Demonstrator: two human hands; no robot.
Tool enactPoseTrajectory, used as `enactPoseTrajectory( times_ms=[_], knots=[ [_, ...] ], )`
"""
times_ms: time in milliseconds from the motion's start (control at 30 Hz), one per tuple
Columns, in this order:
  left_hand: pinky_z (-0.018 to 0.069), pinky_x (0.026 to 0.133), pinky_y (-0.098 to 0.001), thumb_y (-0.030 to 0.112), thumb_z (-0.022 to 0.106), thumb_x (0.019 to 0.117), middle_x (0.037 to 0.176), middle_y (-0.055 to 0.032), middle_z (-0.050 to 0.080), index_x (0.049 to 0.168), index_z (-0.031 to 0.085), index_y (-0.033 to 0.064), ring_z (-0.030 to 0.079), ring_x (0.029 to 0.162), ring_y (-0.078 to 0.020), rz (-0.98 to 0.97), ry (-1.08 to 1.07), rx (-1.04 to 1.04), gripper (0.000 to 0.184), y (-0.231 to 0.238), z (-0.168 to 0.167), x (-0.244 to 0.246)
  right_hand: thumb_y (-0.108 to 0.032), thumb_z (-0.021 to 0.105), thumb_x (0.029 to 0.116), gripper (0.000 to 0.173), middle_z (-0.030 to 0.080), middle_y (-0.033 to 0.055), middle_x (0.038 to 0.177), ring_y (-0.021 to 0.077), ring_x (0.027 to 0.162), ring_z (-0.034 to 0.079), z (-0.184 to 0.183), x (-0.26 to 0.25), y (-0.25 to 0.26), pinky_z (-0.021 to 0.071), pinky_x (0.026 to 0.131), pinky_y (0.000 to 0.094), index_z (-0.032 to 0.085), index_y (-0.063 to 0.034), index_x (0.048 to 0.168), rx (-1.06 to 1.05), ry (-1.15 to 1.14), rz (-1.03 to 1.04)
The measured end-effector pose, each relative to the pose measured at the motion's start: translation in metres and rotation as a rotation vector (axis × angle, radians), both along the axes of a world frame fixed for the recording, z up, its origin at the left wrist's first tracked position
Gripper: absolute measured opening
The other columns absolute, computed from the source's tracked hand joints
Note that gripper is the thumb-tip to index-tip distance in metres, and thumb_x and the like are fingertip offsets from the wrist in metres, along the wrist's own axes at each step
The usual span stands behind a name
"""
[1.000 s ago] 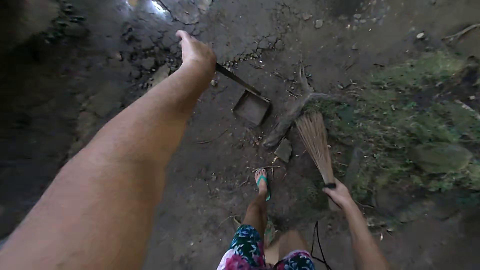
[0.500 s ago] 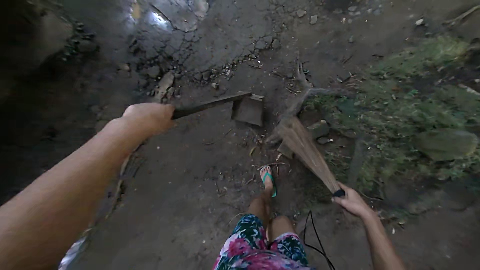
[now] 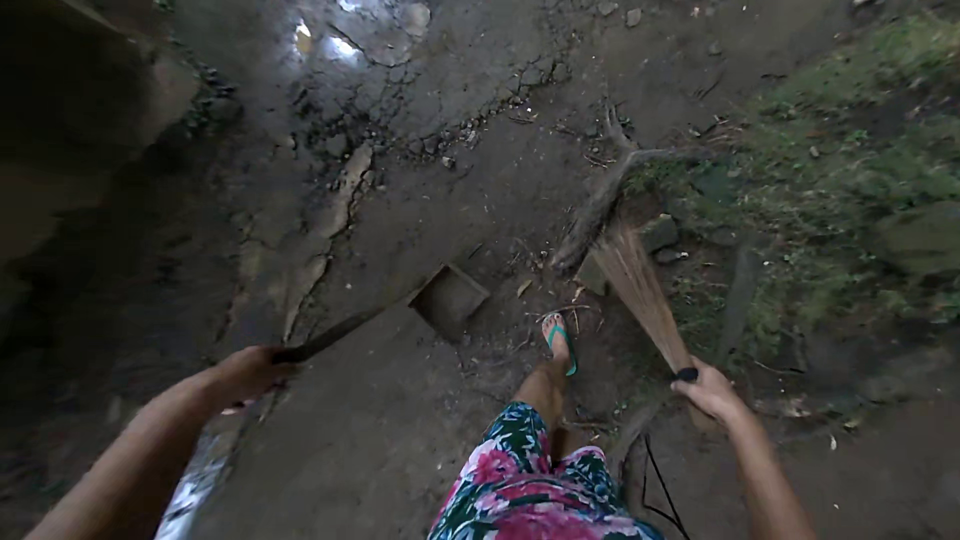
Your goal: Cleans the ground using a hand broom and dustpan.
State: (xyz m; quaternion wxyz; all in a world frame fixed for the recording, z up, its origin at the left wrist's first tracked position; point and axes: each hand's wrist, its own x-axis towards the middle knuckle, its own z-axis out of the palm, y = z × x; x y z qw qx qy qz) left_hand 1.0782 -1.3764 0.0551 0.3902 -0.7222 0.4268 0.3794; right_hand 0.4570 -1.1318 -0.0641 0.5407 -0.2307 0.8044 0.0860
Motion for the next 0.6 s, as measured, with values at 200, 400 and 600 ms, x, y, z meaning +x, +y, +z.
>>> enactPoseTrajectory(
  times_ms=[200, 400, 600],
  knots=[
    [0.0366, 0.044, -0.0218, 0.027, 0.047, 0.1103, 0.070, -0.0023, 0.048, 0.119, 0.056, 0.0061, 0.042, 0.049, -0.0086, 0.394, 0.039, 0.026, 0.025, 0.073, -0.049, 0.031, -0.027, 0.070, 0.0950, 0.069, 0.062, 0.0249, 0.134, 0.0367, 0.125, 0.063, -0.078, 0.103, 0.030, 0.0511, 0.104, 0.0531, 0.040, 0.0018, 0.150, 0.128, 0.172, -0.071],
    [0.0435, 0.040, -0.0197, 0.025, 0.042, 0.1097, 0.066, -0.0018, 0.053, 0.100, 0.052, 0.0085, 0.049, 0.046, -0.0071, 1.001, 0.229, 0.067, 0.022, 0.160, -0.086, 0.020, -0.022, 0.079, 0.0915, 0.054, 0.064, 0.0237, 0.128, 0.0348, 0.118, 0.064, -0.058, 0.144, 0.120, 0.0498, 0.103, 0.0531, 0.059, -0.0009, 0.137, 0.044, -0.128, -0.362],
    [0.0449, 0.040, -0.0154, 0.011, 0.047, 0.1051, 0.069, -0.0025, 0.053, 0.099, 0.052, 0.0068, 0.050, 0.046, -0.0047, 1.417, 0.359, -0.057, 0.009, 0.229, -0.116, -0.015, -0.021, 0.077, 0.0935, 0.052, 0.063, 0.0263, 0.129, 0.0379, 0.120, 0.062, -0.054, 0.148, 0.160, 0.0488, 0.103, 0.0555, 0.059, 0.0015, 0.137, -0.019, 0.046, -0.491]
  ],
)
